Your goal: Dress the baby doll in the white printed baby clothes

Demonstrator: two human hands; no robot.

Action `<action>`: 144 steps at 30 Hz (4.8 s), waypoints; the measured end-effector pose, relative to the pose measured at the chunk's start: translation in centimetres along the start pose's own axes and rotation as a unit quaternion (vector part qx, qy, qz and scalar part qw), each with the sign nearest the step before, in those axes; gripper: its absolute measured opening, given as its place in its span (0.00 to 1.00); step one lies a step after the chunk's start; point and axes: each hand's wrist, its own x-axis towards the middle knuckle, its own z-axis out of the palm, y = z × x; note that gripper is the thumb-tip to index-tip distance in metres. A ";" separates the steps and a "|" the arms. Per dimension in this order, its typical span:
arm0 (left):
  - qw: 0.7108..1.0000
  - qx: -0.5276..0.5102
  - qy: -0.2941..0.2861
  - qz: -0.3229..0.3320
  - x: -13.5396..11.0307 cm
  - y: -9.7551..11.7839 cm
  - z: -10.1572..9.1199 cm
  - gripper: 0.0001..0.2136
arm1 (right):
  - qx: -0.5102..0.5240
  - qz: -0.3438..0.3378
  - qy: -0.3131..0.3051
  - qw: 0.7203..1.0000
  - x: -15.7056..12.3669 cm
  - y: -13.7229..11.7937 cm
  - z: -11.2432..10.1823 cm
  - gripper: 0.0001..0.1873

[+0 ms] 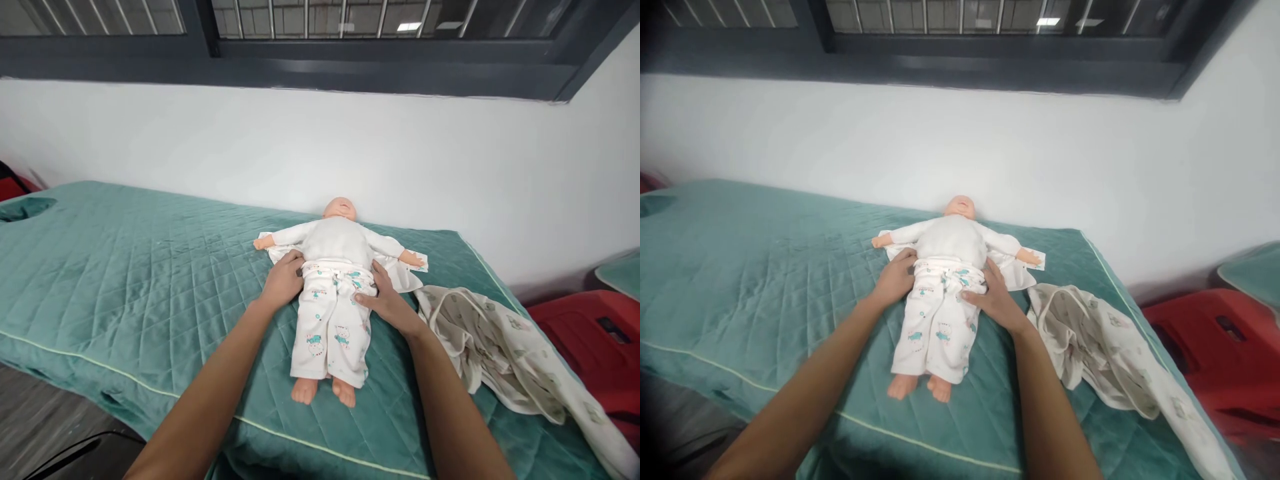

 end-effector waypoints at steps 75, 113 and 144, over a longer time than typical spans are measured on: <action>0.991 -0.132 -0.004 0.015 -9.8 2.1 -2.0 0.10 | -0.044 -0.023 0.228 0.972 -1.8 -4.3 5.1 0.08; 0.997 -0.023 -0.018 0.076 -14.0 5.7 -2.4 0.45 | -0.048 0.020 0.045 0.998 -10.1 -8.3 6.4 0.16; 0.916 -0.189 -0.352 0.035 -12.2 11.8 -18.7 0.10 | 0.015 0.028 -0.162 0.986 -12.9 -18.8 -1.2 0.23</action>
